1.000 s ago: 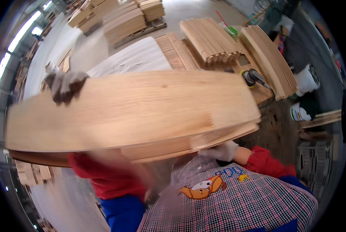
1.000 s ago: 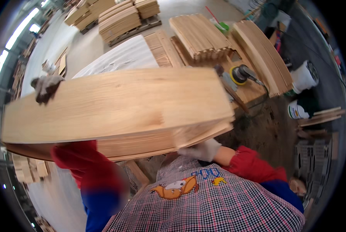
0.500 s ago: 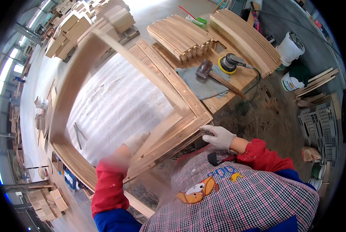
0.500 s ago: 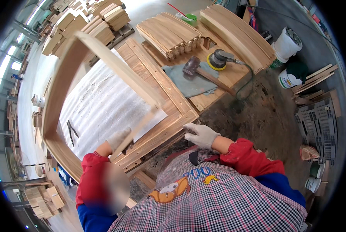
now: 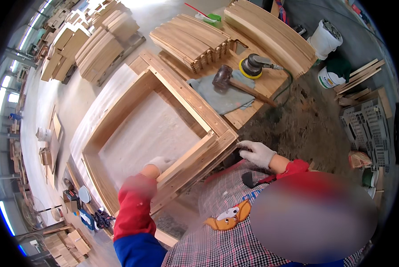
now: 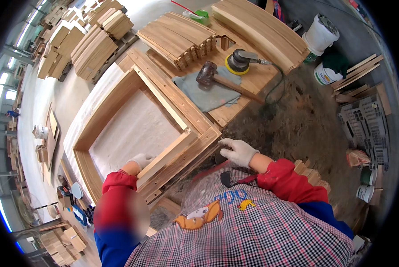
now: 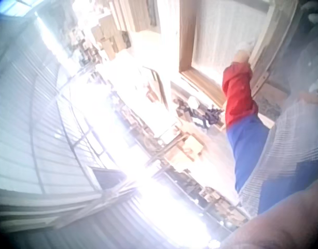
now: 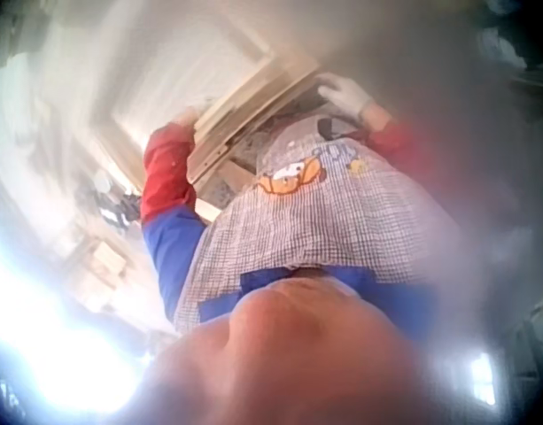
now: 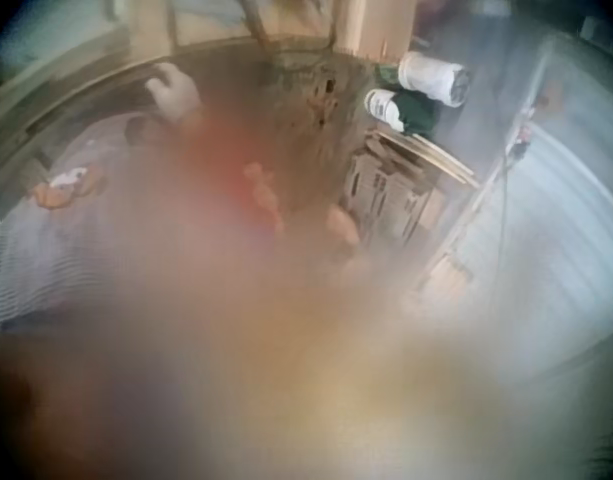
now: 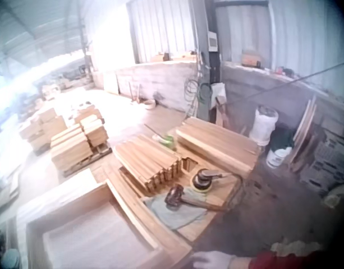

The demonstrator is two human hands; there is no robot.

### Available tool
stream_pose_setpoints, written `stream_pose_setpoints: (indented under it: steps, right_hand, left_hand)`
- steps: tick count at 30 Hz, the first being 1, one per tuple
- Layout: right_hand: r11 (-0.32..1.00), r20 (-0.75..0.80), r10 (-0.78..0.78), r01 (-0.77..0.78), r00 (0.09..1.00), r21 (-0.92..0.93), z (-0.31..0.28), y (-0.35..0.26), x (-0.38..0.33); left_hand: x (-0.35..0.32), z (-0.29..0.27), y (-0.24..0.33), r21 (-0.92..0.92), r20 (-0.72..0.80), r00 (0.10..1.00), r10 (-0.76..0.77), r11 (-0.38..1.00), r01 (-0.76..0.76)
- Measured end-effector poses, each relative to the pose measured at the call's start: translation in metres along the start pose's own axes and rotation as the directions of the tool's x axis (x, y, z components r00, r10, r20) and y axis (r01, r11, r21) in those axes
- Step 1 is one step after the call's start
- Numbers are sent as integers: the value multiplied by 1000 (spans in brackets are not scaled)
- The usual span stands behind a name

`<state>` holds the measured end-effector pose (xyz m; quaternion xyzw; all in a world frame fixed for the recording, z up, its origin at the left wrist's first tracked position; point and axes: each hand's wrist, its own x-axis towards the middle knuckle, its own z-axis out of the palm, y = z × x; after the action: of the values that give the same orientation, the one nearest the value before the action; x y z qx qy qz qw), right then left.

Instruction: The person assembles wooden frames by hammering pieces together with a rubber mallet, checking the fit of the joints, and moving completed frames onto a wooden pallet.

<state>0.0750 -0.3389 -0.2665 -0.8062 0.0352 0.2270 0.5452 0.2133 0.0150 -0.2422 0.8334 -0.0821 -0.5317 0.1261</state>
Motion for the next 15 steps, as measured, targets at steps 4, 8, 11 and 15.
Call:
stream_pose_setpoints:
  steps: [4,8,11,15]
  right_hand:
    - [999,4,12,-12,1000,52,-9,5,9]
    - [999,25,5,-6,1000,46,-18,5,21]
    - [1000,54,-4,5,999,-17,-26,-1,29]
    - [1000,99,14,-12,995,-24,-36,5,41]
  left_hand:
    - [-34,-5,17,-271,-234,972,33,957,-98]
    - [-49,39,19,-12,-389,898,208,973,-231]
    - [-39,60,27,96,-498,865,62,995,-16]
    - [-28,78,27,160,-648,748,143,986,-50]
